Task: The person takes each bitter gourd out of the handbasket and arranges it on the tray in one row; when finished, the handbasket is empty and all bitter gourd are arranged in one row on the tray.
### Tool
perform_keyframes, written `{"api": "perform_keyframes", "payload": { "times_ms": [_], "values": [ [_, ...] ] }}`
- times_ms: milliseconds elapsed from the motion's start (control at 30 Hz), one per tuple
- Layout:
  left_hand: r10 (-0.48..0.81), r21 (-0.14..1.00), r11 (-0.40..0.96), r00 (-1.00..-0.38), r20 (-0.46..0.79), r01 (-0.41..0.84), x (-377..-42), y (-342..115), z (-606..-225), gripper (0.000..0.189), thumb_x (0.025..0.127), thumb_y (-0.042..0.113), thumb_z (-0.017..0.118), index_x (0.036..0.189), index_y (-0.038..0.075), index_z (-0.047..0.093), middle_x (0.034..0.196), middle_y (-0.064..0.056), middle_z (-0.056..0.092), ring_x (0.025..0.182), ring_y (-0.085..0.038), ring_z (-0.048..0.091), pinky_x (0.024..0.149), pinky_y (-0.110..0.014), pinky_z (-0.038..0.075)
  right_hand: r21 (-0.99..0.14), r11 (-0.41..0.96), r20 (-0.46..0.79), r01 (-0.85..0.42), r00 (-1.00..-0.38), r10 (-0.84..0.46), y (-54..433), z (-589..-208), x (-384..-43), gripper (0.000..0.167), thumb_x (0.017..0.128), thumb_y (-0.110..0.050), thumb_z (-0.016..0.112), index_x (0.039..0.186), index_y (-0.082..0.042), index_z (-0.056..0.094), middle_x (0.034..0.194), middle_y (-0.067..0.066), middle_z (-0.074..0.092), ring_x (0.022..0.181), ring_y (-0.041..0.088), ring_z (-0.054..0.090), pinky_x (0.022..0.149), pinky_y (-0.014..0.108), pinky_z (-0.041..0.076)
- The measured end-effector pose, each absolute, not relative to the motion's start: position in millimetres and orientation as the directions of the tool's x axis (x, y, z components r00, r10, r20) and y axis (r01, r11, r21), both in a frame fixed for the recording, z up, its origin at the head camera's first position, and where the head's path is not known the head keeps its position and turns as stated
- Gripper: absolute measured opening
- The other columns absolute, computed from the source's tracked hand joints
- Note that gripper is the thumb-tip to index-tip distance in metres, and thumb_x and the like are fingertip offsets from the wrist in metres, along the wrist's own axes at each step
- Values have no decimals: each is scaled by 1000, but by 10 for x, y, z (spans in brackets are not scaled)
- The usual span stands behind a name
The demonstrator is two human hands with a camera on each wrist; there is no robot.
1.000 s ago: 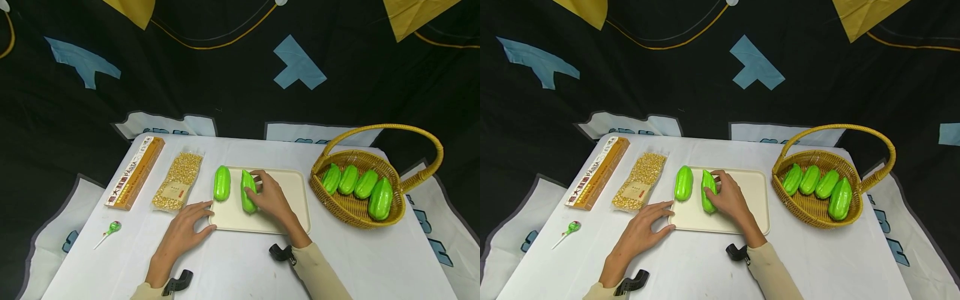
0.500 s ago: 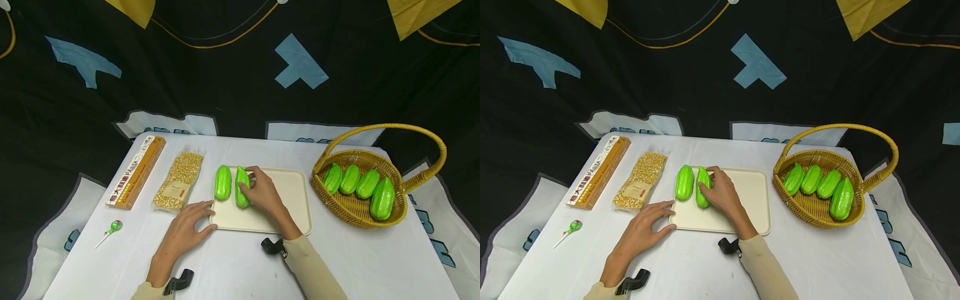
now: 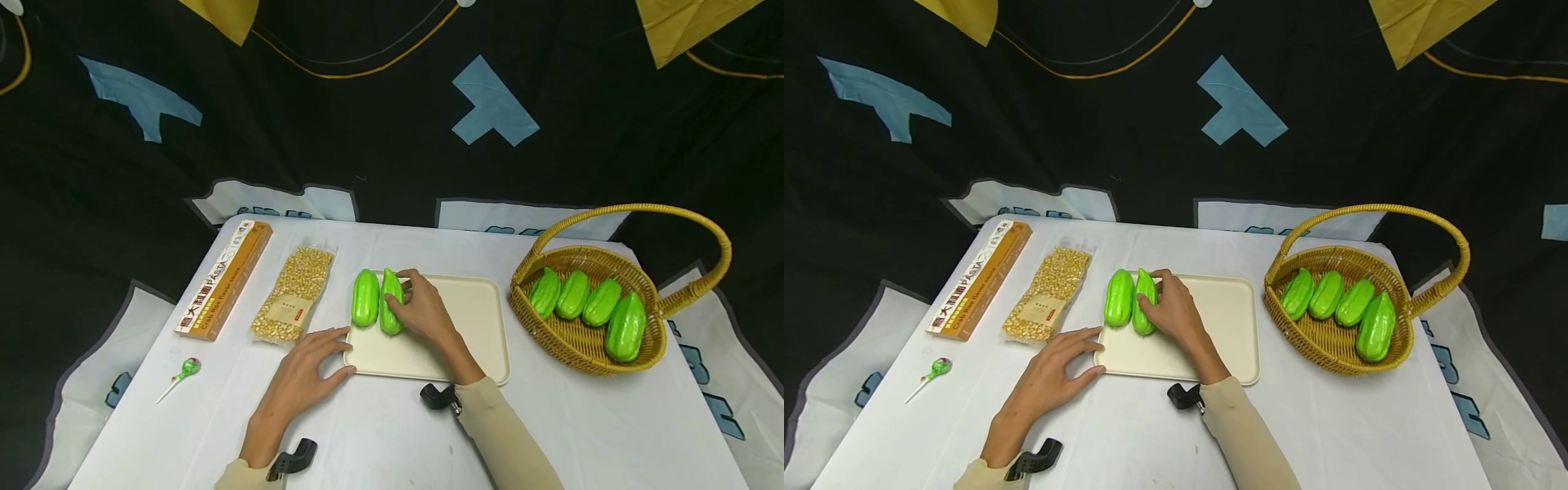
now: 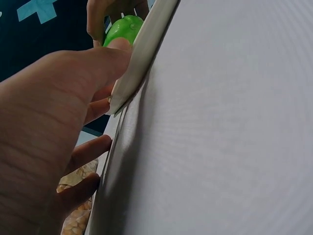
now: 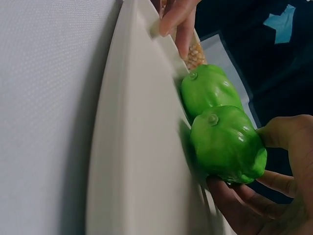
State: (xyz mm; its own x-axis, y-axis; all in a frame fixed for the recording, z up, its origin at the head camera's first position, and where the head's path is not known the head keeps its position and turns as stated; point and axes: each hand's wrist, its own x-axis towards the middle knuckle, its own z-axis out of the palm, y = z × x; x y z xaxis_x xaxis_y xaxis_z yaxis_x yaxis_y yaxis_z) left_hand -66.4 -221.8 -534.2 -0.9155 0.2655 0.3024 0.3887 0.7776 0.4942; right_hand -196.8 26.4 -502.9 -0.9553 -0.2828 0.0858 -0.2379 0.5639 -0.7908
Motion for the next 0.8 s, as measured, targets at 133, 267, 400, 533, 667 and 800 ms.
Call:
{"api": "perform_keyframes", "payload": {
  "times_ms": [133,267,400,533,667,800],
  "values": [
    [271,495,775,-914,301,393,-668,-2210,-5341,37,88,37,91,119,18,80,150,1,66,138,-28,61,120,-51,48,-784,576,86,-232,-959,-270,248,-5052,-1981,52,99,-27,76,144,-5,61,118,16,75,97,25,76,84,42,65],
    [271,496,774,-914,301,393,-670,-2203,-5338,37,88,37,91,119,18,80,150,0,66,139,-28,60,120,-52,47,-777,589,78,-222,-962,-260,239,-5069,-1990,51,100,-29,75,144,-6,62,118,16,75,95,23,75,81,40,64],
    [271,498,773,-914,302,393,-668,-2201,-5333,37,88,37,91,119,18,80,150,0,66,139,-28,60,120,-52,48,-777,590,81,-222,-963,-256,233,-5075,-1998,49,101,-30,74,143,-5,63,117,16,76,93,22,74,79,39,63],
    [270,500,772,-915,301,392,-665,-2201,-5326,37,88,36,91,119,18,80,150,0,66,139,-29,60,119,-53,48,-774,591,87,-228,-962,-257,236,-5078,-2009,48,101,-31,74,141,-5,65,117,15,76,91,21,75,78,38,63],
    [266,501,774,-917,297,387,-663,-2205,-5322,37,88,36,91,119,18,80,151,0,66,139,-29,60,120,-53,47,-769,597,82,-227,-962,-259,240,-5069,-2010,49,102,-32,74,142,-5,65,117,15,76,92,22,75,78,39,63],
    [262,501,776,-919,295,382,-661,-2213,-5328,37,88,36,91,119,18,79,151,0,65,140,-29,60,120,-53,47,-765,606,68,-216,-964,-258,240,-5052,-1996,51,102,-34,74,144,-6,64,120,15,76,95,23,75,80,42,64]
  ]
}}
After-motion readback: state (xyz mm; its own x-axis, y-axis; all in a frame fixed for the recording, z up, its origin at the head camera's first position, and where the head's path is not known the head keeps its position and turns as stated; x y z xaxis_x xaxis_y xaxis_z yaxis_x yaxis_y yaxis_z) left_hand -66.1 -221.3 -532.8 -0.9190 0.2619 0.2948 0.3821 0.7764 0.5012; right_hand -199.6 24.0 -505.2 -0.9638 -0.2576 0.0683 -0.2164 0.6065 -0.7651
